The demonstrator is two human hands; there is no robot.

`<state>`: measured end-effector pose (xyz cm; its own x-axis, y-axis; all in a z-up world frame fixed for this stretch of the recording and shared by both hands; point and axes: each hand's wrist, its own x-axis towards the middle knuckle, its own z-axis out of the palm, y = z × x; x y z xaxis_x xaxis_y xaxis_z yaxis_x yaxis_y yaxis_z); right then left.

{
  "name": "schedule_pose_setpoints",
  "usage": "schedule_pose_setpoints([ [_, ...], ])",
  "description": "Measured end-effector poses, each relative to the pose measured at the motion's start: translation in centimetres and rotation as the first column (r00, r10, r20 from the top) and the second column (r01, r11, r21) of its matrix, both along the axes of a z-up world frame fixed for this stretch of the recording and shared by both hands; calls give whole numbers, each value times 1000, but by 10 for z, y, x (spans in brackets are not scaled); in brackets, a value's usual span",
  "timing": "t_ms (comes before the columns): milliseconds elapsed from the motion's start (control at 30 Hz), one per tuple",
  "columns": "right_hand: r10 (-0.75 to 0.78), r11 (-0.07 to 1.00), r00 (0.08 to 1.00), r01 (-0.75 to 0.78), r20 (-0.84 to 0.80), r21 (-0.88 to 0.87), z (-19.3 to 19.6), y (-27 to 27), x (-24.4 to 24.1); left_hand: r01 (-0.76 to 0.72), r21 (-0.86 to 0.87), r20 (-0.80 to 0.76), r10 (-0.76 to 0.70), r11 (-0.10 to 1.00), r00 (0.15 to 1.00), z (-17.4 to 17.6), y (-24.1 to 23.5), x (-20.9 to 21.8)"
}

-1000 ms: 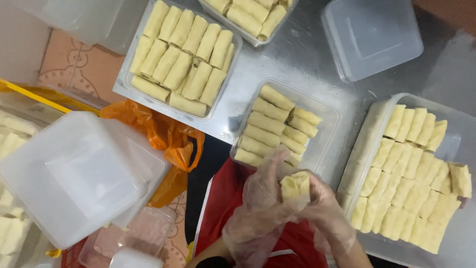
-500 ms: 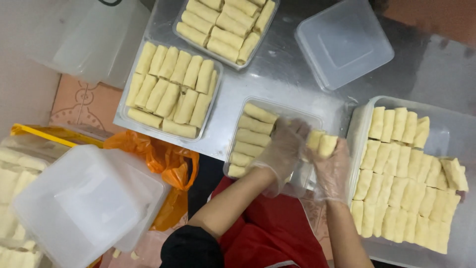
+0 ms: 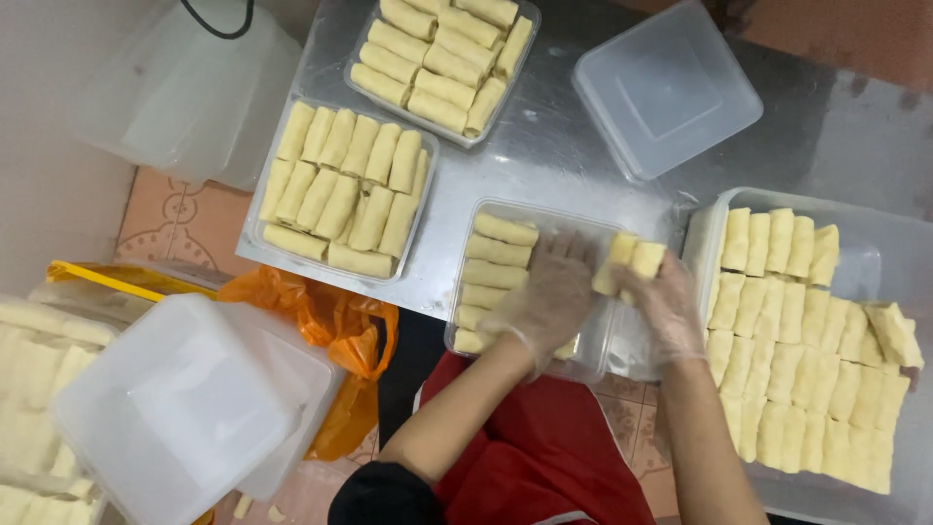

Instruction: Organizing and arranging rolled crepes into plastic storage containers.

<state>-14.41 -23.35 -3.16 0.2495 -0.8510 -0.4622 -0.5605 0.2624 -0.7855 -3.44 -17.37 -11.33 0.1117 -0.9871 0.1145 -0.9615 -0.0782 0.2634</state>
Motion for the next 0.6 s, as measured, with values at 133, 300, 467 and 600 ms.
schedule_pose_setpoints([
  [133,-169,976,922,106,348,192,-11,0,-38,61,300,-733,189,952,653,99,31,12],
  [300,-72,972,964,10,257,235,60,46,-23,40,432,-899,434,901,-56,160,56,17],
  [467,-1,894,883,-209,469,396,-14,41,-67,-109,222,-831,129,969,-542,133,104,6],
  [600,-40,891,906,-159,422,425,-5,48,-53,-334,311,-947,261,890,-186,79,127,13],
])
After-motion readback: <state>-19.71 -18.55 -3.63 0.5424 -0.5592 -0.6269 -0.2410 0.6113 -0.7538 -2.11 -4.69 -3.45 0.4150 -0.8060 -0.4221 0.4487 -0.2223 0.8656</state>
